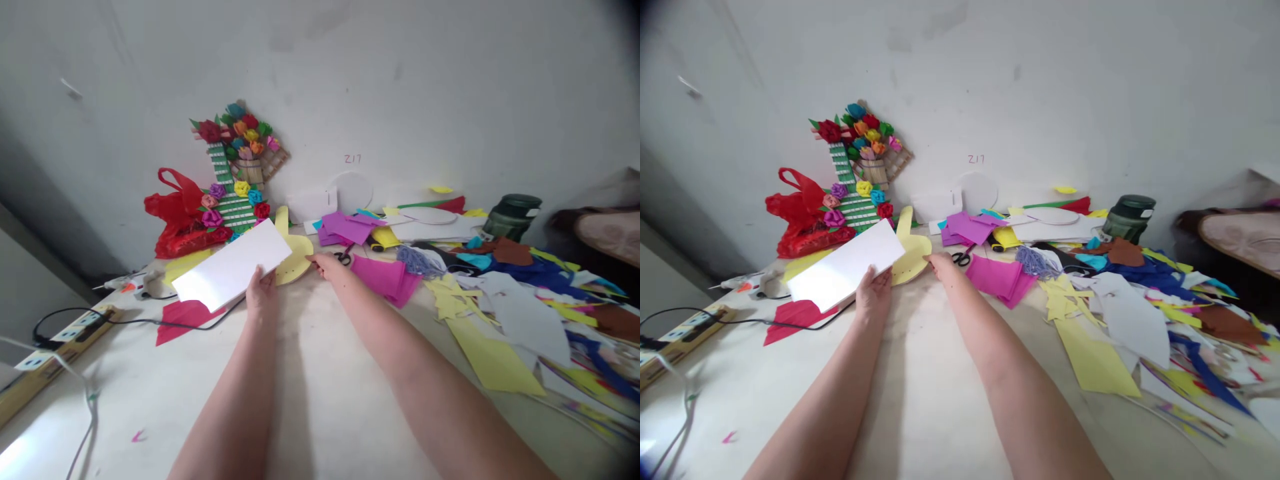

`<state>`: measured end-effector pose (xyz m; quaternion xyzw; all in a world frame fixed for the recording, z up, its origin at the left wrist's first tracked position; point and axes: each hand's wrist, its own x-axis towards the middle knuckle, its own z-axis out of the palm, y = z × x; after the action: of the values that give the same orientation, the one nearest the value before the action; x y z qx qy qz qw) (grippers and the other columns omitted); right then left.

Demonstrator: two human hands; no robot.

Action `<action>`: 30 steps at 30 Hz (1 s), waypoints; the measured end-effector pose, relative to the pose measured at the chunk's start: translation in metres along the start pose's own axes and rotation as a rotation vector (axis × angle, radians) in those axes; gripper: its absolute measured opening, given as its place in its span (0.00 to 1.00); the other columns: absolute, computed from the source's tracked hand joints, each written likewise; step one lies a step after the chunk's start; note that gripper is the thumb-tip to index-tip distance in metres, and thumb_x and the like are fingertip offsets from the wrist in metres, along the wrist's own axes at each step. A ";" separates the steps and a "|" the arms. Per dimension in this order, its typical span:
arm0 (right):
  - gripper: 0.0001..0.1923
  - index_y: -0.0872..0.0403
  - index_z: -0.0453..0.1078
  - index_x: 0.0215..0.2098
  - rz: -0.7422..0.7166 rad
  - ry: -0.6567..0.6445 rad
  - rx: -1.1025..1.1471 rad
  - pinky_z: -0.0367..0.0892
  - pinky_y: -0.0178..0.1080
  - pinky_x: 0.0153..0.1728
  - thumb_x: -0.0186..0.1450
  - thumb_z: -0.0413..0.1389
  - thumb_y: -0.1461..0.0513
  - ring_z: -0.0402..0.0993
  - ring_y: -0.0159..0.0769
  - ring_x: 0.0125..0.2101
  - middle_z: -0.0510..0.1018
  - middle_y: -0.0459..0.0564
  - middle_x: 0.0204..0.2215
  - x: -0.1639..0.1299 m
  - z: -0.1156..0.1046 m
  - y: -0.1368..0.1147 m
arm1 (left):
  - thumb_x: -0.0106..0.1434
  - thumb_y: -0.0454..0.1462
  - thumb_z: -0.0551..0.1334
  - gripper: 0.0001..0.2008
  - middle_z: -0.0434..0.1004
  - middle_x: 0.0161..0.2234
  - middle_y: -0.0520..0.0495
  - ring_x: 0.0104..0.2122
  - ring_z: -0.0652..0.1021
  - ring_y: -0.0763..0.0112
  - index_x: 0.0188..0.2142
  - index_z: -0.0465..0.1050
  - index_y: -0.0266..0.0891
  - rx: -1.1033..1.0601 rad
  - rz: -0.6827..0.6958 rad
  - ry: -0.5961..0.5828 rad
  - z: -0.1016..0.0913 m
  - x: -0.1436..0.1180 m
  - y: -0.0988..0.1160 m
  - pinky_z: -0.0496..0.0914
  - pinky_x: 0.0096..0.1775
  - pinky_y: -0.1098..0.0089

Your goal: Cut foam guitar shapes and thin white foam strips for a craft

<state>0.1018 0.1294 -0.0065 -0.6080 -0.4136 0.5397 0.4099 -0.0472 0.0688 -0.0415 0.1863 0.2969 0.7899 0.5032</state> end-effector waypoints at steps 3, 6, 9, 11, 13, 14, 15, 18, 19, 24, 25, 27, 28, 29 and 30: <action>0.09 0.57 0.61 0.22 -0.004 -0.059 0.049 0.48 0.26 0.09 0.57 0.57 0.64 0.52 0.22 0.10 0.62 0.39 0.10 0.002 -0.003 0.003 | 0.55 0.33 0.58 0.10 0.78 0.29 0.51 0.37 0.77 0.69 0.39 0.69 0.41 -0.022 -0.018 -0.001 0.003 -0.003 0.001 0.68 0.45 0.70; 0.09 0.58 0.62 0.21 -0.033 -0.105 0.090 0.51 0.26 0.09 0.56 0.56 0.68 0.56 0.23 0.10 0.64 0.41 0.10 0.001 -0.005 0.006 | 0.55 0.31 0.57 0.10 0.78 0.30 0.51 0.36 0.77 0.69 0.37 0.70 0.40 -0.055 -0.023 -0.004 0.007 -0.007 0.003 0.68 0.45 0.69; 0.07 0.58 0.62 0.22 -0.094 -0.063 0.143 0.57 0.26 0.12 0.56 0.55 0.70 0.61 0.24 0.12 0.66 0.41 0.12 -0.004 -0.008 0.008 | 0.55 0.30 0.57 0.09 0.78 0.29 0.51 0.34 0.78 0.69 0.36 0.70 0.40 -0.101 -0.019 -0.029 0.011 -0.012 0.006 0.70 0.44 0.68; 0.05 0.57 0.63 0.25 -0.150 0.007 0.179 0.62 0.26 0.15 0.59 0.53 0.69 0.64 0.24 0.14 0.69 0.42 0.15 -0.008 -0.013 0.009 | 0.56 0.32 0.57 0.07 0.78 0.26 0.50 0.29 0.78 0.69 0.35 0.69 0.39 -0.082 -0.054 -0.056 0.012 -0.013 0.007 0.71 0.42 0.67; 0.04 0.57 0.62 0.27 -0.234 0.124 0.247 0.65 0.26 0.17 0.61 0.51 0.66 0.67 0.25 0.17 0.71 0.44 0.18 -0.009 -0.022 0.010 | 0.56 0.34 0.58 0.05 0.77 0.24 0.50 0.25 0.78 0.69 0.34 0.69 0.38 -0.036 -0.090 -0.074 0.012 -0.014 0.008 0.72 0.39 0.67; 0.03 0.57 0.62 0.28 -0.283 0.198 0.300 0.66 0.26 0.19 0.61 0.50 0.66 0.69 0.25 0.18 0.72 0.45 0.20 -0.009 -0.027 0.010 | 0.55 0.34 0.59 0.05 0.76 0.23 0.50 0.24 0.77 0.70 0.34 0.69 0.38 -0.016 -0.099 -0.081 0.012 -0.014 0.007 0.72 0.38 0.67; 0.03 0.57 0.62 0.30 -0.329 0.274 0.363 0.68 0.27 0.20 0.61 0.50 0.65 0.70 0.25 0.19 0.73 0.46 0.22 -0.008 -0.033 0.010 | 0.55 0.34 0.59 0.05 0.76 0.23 0.50 0.23 0.77 0.70 0.34 0.68 0.37 -0.003 -0.101 -0.089 0.011 -0.015 0.006 0.72 0.37 0.67; 0.03 0.58 0.61 0.34 -0.367 0.426 0.496 0.71 0.28 0.25 0.62 0.48 0.65 0.72 0.26 0.21 0.75 0.49 0.27 0.000 -0.052 0.012 | 0.55 0.33 0.60 0.07 0.77 0.23 0.50 0.23 0.77 0.70 0.35 0.68 0.37 0.035 -0.104 -0.134 0.012 -0.016 0.003 0.73 0.36 0.67; 0.04 0.58 0.61 0.35 -0.363 0.450 0.516 0.72 0.28 0.26 0.63 0.48 0.65 0.73 0.26 0.22 0.75 0.49 0.28 0.003 -0.058 0.012 | 0.54 0.33 0.61 0.08 0.77 0.24 0.50 0.23 0.77 0.69 0.36 0.68 0.37 0.057 -0.106 -0.154 0.013 -0.017 0.002 0.73 0.36 0.67; 0.02 0.58 0.62 0.32 -0.287 0.487 0.572 0.72 0.26 0.25 0.63 0.49 0.66 0.73 0.26 0.21 0.74 0.45 0.21 0.015 -0.082 0.019 | 0.53 0.33 0.63 0.13 0.77 0.27 0.49 0.22 0.77 0.69 0.40 0.68 0.37 0.199 -0.114 -0.233 0.018 -0.023 -0.002 0.73 0.32 0.68; 0.04 0.58 0.62 0.30 -0.287 0.471 0.589 0.71 0.27 0.23 0.63 0.49 0.65 0.73 0.26 0.20 0.72 0.44 0.18 0.016 -0.085 0.020 | 0.52 0.33 0.64 0.14 0.77 0.28 0.48 0.22 0.77 0.70 0.39 0.69 0.36 0.220 -0.107 -0.239 0.018 -0.024 -0.003 0.73 0.31 0.68; 0.09 0.57 0.61 0.26 -0.273 0.435 0.589 0.69 0.28 0.17 0.63 0.50 0.61 0.70 0.26 0.15 0.70 0.43 0.13 0.015 -0.090 0.022 | 0.51 0.34 0.65 0.13 0.77 0.28 0.48 0.22 0.77 0.69 0.37 0.69 0.35 0.254 -0.092 -0.258 0.018 -0.024 -0.004 0.74 0.30 0.68; 0.12 0.57 0.61 0.25 -0.251 0.418 0.571 0.66 0.28 0.14 0.64 0.50 0.59 0.68 0.27 0.13 0.69 0.43 0.11 0.013 -0.091 0.023 | 0.50 0.35 0.65 0.13 0.77 0.28 0.48 0.22 0.77 0.69 0.36 0.69 0.34 0.269 -0.086 -0.273 0.017 -0.023 -0.005 0.74 0.30 0.68; 0.15 0.57 0.61 0.23 -0.216 0.406 0.545 0.63 0.28 0.10 0.64 0.49 0.56 0.65 0.27 0.10 0.68 0.43 0.10 0.011 -0.092 0.023 | 0.50 0.35 0.66 0.13 0.77 0.28 0.47 0.22 0.77 0.69 0.36 0.70 0.33 0.282 -0.082 -0.289 0.016 -0.022 -0.006 0.74 0.30 0.68; 0.17 0.56 0.61 0.22 -0.181 0.397 0.515 0.59 0.28 0.08 0.64 0.48 0.54 0.62 0.27 0.08 0.67 0.44 0.08 0.008 -0.092 0.023 | 0.49 0.36 0.66 0.14 0.77 0.28 0.47 0.22 0.77 0.69 0.35 0.70 0.33 0.296 -0.080 -0.303 0.015 -0.022 -0.007 0.74 0.30 0.67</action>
<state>0.1958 0.1253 -0.0231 -0.5384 -0.2281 0.4590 0.6690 -0.0244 0.0556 -0.0342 0.3628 0.3378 0.6800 0.5402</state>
